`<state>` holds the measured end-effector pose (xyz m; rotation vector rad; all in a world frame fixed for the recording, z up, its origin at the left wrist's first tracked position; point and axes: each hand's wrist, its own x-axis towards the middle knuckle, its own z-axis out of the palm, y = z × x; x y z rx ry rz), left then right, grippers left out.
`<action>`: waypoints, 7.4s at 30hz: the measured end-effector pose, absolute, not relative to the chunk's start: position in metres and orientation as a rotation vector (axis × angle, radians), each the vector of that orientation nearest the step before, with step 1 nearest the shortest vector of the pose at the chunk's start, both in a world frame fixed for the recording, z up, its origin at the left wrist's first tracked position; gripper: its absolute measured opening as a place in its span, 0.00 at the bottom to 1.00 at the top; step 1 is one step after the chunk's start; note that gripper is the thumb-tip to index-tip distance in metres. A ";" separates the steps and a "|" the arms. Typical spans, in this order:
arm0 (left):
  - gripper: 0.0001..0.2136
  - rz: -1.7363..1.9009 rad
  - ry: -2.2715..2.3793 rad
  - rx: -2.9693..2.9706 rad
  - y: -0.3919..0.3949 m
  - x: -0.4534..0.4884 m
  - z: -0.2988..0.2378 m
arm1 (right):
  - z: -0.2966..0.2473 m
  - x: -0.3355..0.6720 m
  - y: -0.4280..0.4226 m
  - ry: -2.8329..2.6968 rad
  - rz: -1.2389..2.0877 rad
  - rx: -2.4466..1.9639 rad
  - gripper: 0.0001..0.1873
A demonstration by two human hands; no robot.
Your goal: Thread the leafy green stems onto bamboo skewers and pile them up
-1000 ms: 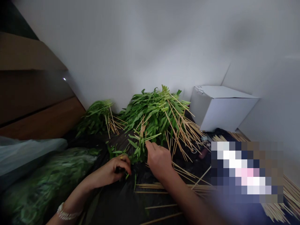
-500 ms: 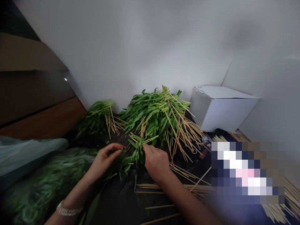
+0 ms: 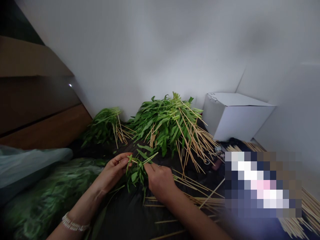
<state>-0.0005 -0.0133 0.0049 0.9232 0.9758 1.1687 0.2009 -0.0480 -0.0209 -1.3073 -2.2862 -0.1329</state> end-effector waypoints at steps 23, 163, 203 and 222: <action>0.18 1.141 1.151 1.252 -0.009 -0.006 -0.004 | -0.020 0.197 -0.051 -2.277 0.111 -1.407 0.13; 0.17 1.221 1.093 0.994 -0.009 -0.010 -0.006 | -0.028 0.198 -0.050 -2.212 -0.119 -1.312 0.12; 0.15 1.071 1.140 1.177 -0.013 -0.007 -0.011 | -0.025 0.196 -0.051 -2.254 0.002 -1.335 0.12; 0.20 1.221 1.306 1.311 -0.004 -0.028 0.003 | -0.018 0.217 -0.037 -1.998 -0.218 -1.301 0.16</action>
